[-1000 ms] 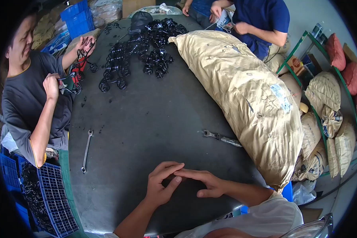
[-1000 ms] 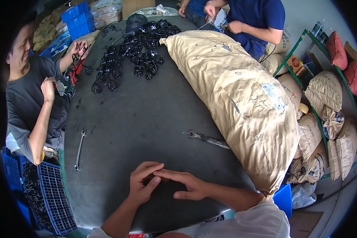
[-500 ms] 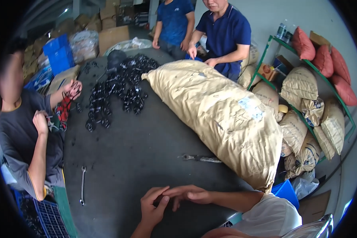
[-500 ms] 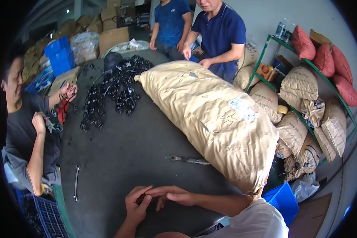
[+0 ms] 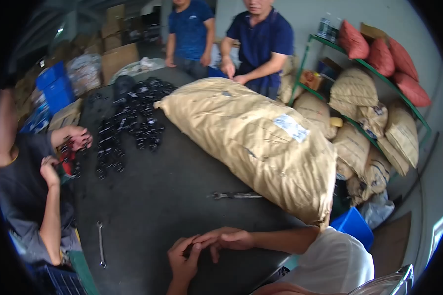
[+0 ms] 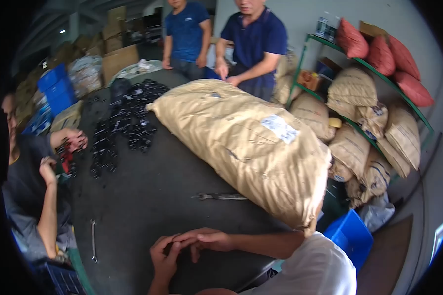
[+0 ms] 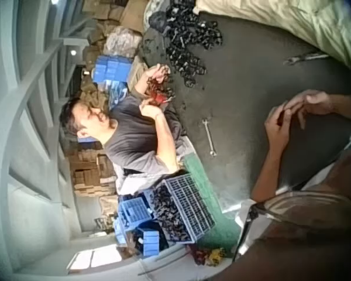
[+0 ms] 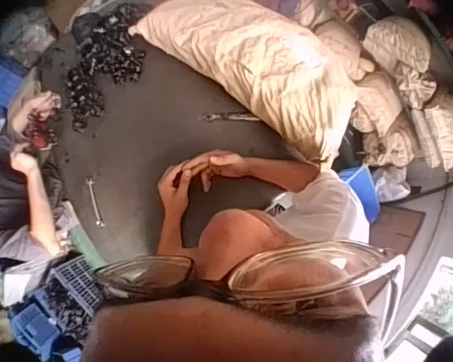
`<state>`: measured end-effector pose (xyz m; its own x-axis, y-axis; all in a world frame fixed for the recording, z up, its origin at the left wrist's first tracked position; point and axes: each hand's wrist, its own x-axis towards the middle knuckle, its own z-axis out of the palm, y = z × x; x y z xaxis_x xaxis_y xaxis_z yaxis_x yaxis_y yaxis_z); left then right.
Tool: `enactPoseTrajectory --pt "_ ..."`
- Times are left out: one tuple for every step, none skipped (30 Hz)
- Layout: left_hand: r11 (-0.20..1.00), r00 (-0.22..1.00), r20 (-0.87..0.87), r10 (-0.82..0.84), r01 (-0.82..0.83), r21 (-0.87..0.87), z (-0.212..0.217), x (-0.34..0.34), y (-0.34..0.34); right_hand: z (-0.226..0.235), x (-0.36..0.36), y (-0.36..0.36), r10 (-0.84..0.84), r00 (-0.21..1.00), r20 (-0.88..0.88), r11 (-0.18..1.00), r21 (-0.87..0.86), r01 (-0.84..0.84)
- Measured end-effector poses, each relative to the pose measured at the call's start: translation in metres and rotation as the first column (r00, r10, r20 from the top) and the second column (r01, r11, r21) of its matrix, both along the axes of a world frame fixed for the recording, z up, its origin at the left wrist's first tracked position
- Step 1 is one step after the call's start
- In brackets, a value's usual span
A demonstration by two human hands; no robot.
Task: The worker is assembling small mechanical components using a wrench at a factory workbench.
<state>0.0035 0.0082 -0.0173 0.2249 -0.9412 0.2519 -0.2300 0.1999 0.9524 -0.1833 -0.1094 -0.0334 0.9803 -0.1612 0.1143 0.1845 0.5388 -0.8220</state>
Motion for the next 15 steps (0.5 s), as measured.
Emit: enactPoseTrajectory --pt "0.999 0.999 -0.036 0.037 -0.037 -0.016 -0.004 0.001 0.003 -0.002 0.002 0.001 0.033 0.999 -0.006 0.999 0.006 -0.032" --pt "0.996 0.994 -0.070 0.079 -0.082 -0.030 -0.007 0.003 0.005 -0.003 0.004 0.002 0.011 1.000 -0.007 1.000 0.008 -0.011" --pt "0.997 0.991 -0.116 0.072 -0.071 0.013 -0.008 0.003 0.007 -0.003 0.004 0.002 0.024 1.000 0.001 1.000 0.001 -0.024" --pt "0.998 0.992 -0.115 0.057 -0.056 0.012 -0.010 0.002 0.005 -0.002 0.005 0.002 0.043 0.999 0.008 0.999 -0.010 -0.043" --pt "0.999 0.996 -0.068 0.051 -0.052 -0.007 -0.011 0.002 0.004 0.000 0.003 0.002 0.035 0.999 -0.008 0.999 -0.008 -0.035" --pt "0.998 0.999 -0.020 0.048 -0.049 -0.028 -0.012 0.003 0.003 0.003 0.001 0.002 0.025 1.000 -0.005 1.000 -0.009 -0.025" --pt "0.999 0.999 -0.017 0.044 -0.044 -0.027 -0.014 0.002 0.003 0.006 0.000 0.002 0.018 1.000 -0.009 1.000 -0.017 -0.019" --pt "1.000 0.995 -0.101 0.020 -0.021 -0.006 -0.015 0.001 0.004 0.008 -0.001 0.001 0.013 1.000 -0.012 1.000 -0.025 -0.013" --pt "1.000 0.983 -0.184 -0.001 0.003 0.013 -0.016 0.000 0.005 0.011 -0.001 0.000 0.010 1.000 -0.009 1.000 -0.024 -0.011" --pt "1.000 0.983 -0.183 -0.002 0.004 0.013 -0.015 0.000 0.005 0.014 -0.001 -0.002 0.015 1.000 -0.006 1.000 -0.013 -0.015" --pt "1.000 0.974 -0.228 -0.007 0.005 -0.009 -0.013 -0.001 0.006 0.016 -0.002 -0.002 0.021 1.000 -0.004 1.000 -0.002 -0.021" --pt "1.000 0.962 -0.274 -0.011 0.003 -0.028 -0.013 -0.002 0.009 0.015 -0.002 -0.001 0.021 1.000 -0.003 1.000 0.000 -0.021" --pt "1.000 0.962 -0.271 -0.006 -0.002 -0.028 -0.013 0.000 0.010 0.015 0.001 -0.002 0.003 1.000 -0.016 1.000 0.019 -0.002" --pt "1.000 0.965 -0.263 0.006 -0.005 0.002 -0.016 0.002 0.012 0.015 0.003 -0.001 -0.013 1.000 -0.028 0.999 0.041 0.014" --pt "0.999 0.967 -0.254 0.021 -0.012 0.035 -0.019 0.003 0.014 0.014 0.004 0.001 0.010 0.999 -0.041 0.997 0.075 -0.007"
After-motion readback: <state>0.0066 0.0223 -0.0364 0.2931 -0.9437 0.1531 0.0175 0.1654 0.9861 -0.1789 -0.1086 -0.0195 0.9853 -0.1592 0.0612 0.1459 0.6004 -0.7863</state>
